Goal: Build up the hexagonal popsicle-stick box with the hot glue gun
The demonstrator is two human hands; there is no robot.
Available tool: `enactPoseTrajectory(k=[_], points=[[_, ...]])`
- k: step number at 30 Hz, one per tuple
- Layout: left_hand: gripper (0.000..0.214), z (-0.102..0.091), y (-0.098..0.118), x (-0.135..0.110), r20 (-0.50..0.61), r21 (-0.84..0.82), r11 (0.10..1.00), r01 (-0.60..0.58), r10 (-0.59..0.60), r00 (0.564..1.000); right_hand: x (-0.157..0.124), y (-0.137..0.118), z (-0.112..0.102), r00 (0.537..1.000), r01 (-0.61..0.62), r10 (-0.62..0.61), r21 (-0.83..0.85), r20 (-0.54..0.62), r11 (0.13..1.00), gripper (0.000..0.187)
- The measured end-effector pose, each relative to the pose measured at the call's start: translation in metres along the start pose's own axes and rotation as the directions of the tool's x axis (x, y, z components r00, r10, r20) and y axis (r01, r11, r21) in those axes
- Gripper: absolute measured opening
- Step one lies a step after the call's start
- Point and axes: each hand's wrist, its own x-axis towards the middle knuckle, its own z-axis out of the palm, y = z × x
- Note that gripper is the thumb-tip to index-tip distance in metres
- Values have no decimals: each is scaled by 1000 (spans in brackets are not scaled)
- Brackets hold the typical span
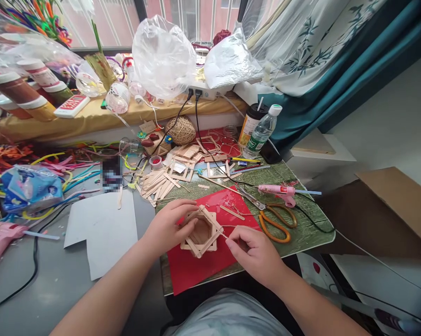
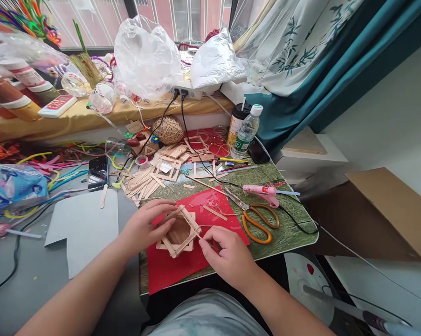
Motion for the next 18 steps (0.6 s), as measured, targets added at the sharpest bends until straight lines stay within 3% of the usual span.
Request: enactPoseTrajectory(k=[18], points=[[49,6,4,-3,114,36,993,114,-117,987,-1,23,12,996,-43,44,-8,78,999,27]])
